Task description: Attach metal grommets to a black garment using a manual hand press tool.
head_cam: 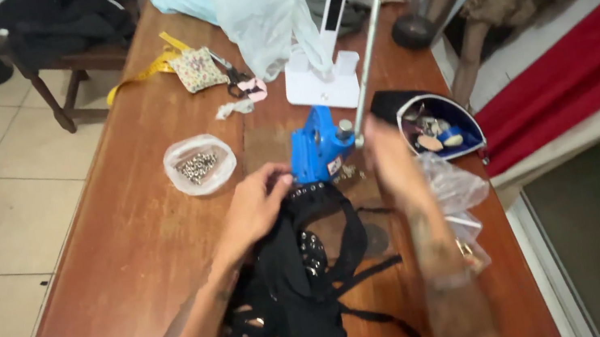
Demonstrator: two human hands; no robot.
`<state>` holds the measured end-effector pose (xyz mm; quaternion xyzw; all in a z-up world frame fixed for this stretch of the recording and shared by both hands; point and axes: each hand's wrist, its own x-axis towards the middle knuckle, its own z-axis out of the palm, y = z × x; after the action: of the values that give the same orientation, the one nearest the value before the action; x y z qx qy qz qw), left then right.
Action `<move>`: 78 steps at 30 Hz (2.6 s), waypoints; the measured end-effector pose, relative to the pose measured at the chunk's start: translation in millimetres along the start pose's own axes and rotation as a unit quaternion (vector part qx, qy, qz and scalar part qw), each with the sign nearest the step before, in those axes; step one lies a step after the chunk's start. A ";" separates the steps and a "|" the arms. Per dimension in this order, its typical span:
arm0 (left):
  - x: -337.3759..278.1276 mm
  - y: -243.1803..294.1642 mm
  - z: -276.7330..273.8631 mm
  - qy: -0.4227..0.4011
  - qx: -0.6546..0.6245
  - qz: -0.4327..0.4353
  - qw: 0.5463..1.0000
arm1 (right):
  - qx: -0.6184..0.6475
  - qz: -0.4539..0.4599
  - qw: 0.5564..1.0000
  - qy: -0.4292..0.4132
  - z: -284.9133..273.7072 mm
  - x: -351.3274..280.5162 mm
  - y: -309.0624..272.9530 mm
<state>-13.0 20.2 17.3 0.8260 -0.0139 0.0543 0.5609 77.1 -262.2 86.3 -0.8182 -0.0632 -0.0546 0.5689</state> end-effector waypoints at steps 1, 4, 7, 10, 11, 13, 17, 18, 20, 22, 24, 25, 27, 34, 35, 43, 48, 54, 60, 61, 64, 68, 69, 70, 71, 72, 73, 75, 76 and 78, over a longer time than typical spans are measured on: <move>-5.4 7.6 -2.5 -0.032 0.033 -0.049 0.998 | -0.053 0.029 0.997 -0.051 2.5 -17.9 25.9; -13.1 22.9 -2.1 -0.074 0.062 -0.123 0.988 | -0.151 0.062 0.976 -0.147 3.9 -48.0 35.9; 2.4 -0.9 14.0 -0.075 0.035 -0.148 0.985 | -0.125 0.109 0.968 -0.186 10.4 -57.4 44.6; 13.6 -23.2 25.5 -0.054 -0.139 -0.173 0.974 | 0.038 0.171 0.968 -0.179 24.9 -49.1 76.5; 11.9 -28.2 35.0 -0.060 -0.288 -0.187 0.937 | 0.127 0.199 0.958 -0.162 24.3 -51.5 91.8; 13.2 -14.6 31.2 -0.071 -0.313 -0.184 0.929 | 0.155 0.211 0.954 -0.146 23.6 -50.0 77.5; 16.9 -7.8 32.2 -0.084 -0.361 -0.194 0.908 | 0.240 0.210 0.938 -0.135 30.2 -41.4 89.4; 21.1 -6.4 31.9 -0.087 -0.360 -0.191 0.909 | 0.241 0.207 0.939 -0.133 31.5 -39.8 84.0; 19.3 -7.4 33.1 -0.093 -0.379 -0.223 0.893 | 0.279 0.209 0.930 -0.120 35.3 -44.0 75.9; 18.3 -7.6 36.9 -0.090 -0.387 -0.226 0.890 | 0.267 0.205 0.934 -0.119 37.3 -51.5 61.0; 20.0 -4.4 40.6 -0.091 -0.394 -0.226 0.886 | 0.256 0.199 0.939 -0.112 38.4 -54.8 49.9; 19.7 -2.7 41.7 -0.086 -0.395 -0.229 0.886 | 0.262 0.179 0.942 -0.107 40.2 -55.7 47.1; 19.9 -1.2 43.0 -0.082 -0.396 -0.233 0.885 | 0.267 0.158 0.945 -0.100 40.9 -59.6 39.2; 16.2 -2.4 34.5 -0.087 -0.385 -0.228 0.890 | 0.260 0.152 0.948 -0.108 30.6 -74.0 22.7; 14.6 -2.8 31.2 -0.088 -0.360 -0.219 0.903 | 0.250 0.154 0.948 -0.118 27.6 -76.6 20.4; -34.7 54.8 -33.2 -0.174 -0.158 0.023 0.972 | 0.215 0.089 0.922 -0.308 -18.1 -115.4 -15.0; -43.9 68.7 -27.1 -0.213 -0.242 -0.004 0.947 | 0.312 0.063 0.903 -0.289 -20.5 -140.5 -2.6; -60.1 91.3 -27.7 -0.263 -0.231 -0.026 0.936 | 0.341 0.119 0.891 -0.277 -31.8 -177.1 -17.6; -70.6 44.4 13.7 -0.282 -0.273 -0.078 0.917 | 0.315 0.195 0.894 -0.251 -31.9 -191.9 17.0; -68.4 33.7 20.9 -0.268 -0.218 -0.076 0.935 | 0.298 0.197 0.905 -0.231 -28.1 -189.9 33.1; -57.3 16.3 34.1 -0.249 -0.075 -0.068 0.963 | 0.220 0.191 0.937 -0.192 -25.4 -181.2 93.4; -67.0 1.0 50.4 -0.221 0.074 -0.068 0.970 | -0.247 0.031 0.954 -0.165 -34.5 -176.5 26.3; -70.3 13.5 46.6 -0.215 0.076 -0.066 0.971 | -0.247 0.024 0.954 -0.166 -20.2 -173.9 -3.3; -74.2 25.8 43.0 -0.210 0.116 -0.066 0.969 | -0.280 -0.137 0.943 -0.121 -6.1 -172.6 -32.7; -83.4 38.0 42.8 -0.206 0.151 -0.069 0.964 | -0.306 -0.291 0.903 -0.074 5.5 -176.1 -61.8; -80.1 39.3 42.3 -0.201 0.148 -0.071 0.966 | -0.306 -0.295 0.902 -0.079 37.1 -153.2 -53.5; -82.0 39.4 41.7 -0.200 0.146 -0.078 0.966 | -0.275 -0.362 0.884 -0.109 69.8 -136.0 -44.0; -82.5 42.6 41.6 -0.199 0.144 -0.086 0.966 | -0.240 -0.426 0.861 -0.141 141.9 -95.1 -25.5; -81.3 46.2 41.4 -0.199 0.144 -0.089 0.965 | -0.328 -0.450 0.816 -0.155 181.1 -70.9 -17.6; -76.1 51.9 37.9 -0.189 0.149 -0.087 0.967 | -0.409 -0.479 0.759 -0.161 254.9 -19.1 -3.6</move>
<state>-90.1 -37.1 43.4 0.8935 -0.0396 -0.1500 0.4215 62.0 -22.7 -1.8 -0.8327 -0.5096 -0.2081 0.0609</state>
